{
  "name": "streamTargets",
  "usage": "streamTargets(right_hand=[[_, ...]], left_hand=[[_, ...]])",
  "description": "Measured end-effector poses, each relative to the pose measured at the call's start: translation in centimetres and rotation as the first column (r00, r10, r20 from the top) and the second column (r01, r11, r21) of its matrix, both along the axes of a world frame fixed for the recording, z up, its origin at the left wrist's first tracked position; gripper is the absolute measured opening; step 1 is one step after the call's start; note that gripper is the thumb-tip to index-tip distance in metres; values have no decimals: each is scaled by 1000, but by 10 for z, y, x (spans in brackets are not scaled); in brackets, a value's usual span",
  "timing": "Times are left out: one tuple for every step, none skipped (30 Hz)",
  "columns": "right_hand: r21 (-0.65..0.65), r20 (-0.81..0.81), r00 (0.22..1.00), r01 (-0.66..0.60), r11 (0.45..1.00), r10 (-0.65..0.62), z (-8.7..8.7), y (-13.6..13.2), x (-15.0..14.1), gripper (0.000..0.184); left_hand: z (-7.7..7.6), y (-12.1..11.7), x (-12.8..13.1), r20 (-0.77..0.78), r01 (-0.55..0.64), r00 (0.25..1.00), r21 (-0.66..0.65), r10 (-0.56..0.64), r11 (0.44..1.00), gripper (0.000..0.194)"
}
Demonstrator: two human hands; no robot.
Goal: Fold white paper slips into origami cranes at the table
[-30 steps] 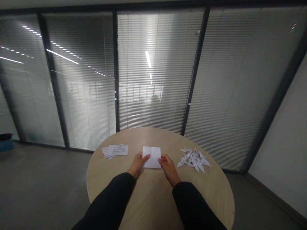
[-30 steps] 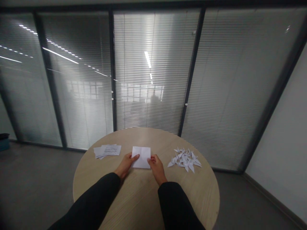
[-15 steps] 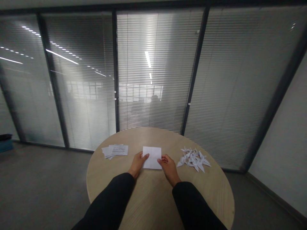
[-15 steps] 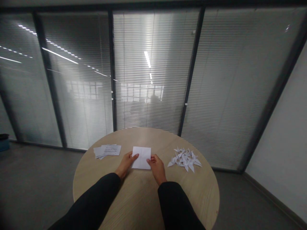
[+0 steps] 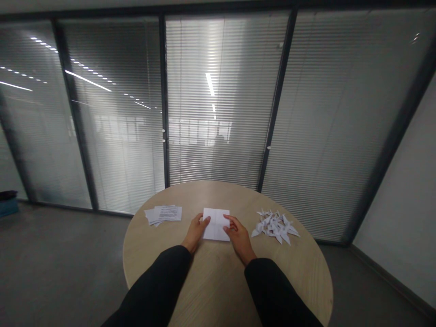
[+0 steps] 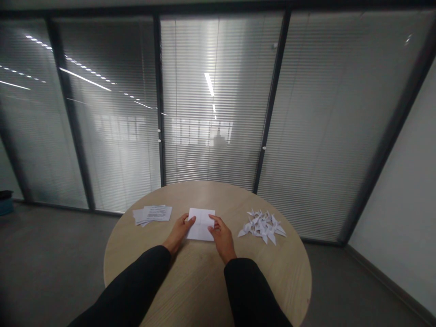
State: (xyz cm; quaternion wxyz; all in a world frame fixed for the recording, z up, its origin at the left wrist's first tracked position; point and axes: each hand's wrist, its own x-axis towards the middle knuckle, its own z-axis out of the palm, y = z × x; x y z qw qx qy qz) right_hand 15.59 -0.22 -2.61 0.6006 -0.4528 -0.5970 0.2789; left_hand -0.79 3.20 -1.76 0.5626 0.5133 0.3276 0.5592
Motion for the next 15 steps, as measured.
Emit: streamTargets(right_hand=[[3, 1, 1000, 7, 1000, -7, 0, 0, 0, 40], [6, 2, 1000, 17, 1000, -17, -1, 1, 0, 40], [10, 2, 1000, 27, 1000, -27, -1, 1, 1, 40], [13, -1, 999, 38, 999, -38, -2, 2, 1, 41], [15, -5, 999, 51, 999, -51, -3, 3, 2, 41], [16, -9, 998, 63, 998, -63, -4, 4, 2, 40], [16, -13, 997, 74, 997, -74, -4, 5, 3, 40], [18, -17, 997, 81, 997, -81, -5, 6, 4, 40], [19, -22, 996, 84, 996, -83, -6, 7, 5, 40], [21, -27, 996, 83, 996, -82, -7, 7, 5, 39], [22, -33, 997, 76, 997, -75, -8, 8, 6, 39], [21, -38, 997, 66, 998, -65, -9, 9, 6, 40], [19, -45, 998, 55, 998, -54, -9, 9, 6, 41], [16, -56, 997, 47, 999, -46, -9, 9, 6, 44], [13, -71, 997, 43, 999, -42, -10, 9, 6, 49]], left_hand=[[0, 0, 0, -4, -1, 1000, 3, 1, 1000, 54], [1, -1, 0, -7, -2, 1000, 6, 2, 1000, 54], [2, -2, 0, -8, -3, 1000, 9, 3, 1000, 53], [2, -2, 0, -7, -2, 1000, 12, 2, 1000, 52], [3, -3, 0, -5, -2, 1000, 14, 2, 1000, 51], [3, -3, 0, -4, -6, 1000, 11, 6, 1000, 52], [3, -3, 0, -3, -13, 1000, 6, 13, 1000, 52], [3, -2, 0, 0, -21, 1000, -1, 21, 1000, 54], [2, -1, -1, 3, -31, 1000, -9, 31, 999, 56], [1, 0, -1, 7, -41, 999, -19, 41, 999, 58], [0, 1, -1, 11, -52, 999, -27, 52, 998, 60], [-1, 3, -2, 15, -60, 998, -34, 61, 998, 61], [-2, 4, -2, 18, -66, 998, -40, 67, 997, 61], [-3, 5, -2, 20, -71, 997, -45, 72, 996, 62], [-3, 5, -2, 18, -71, 997, -49, 72, 996, 61]])
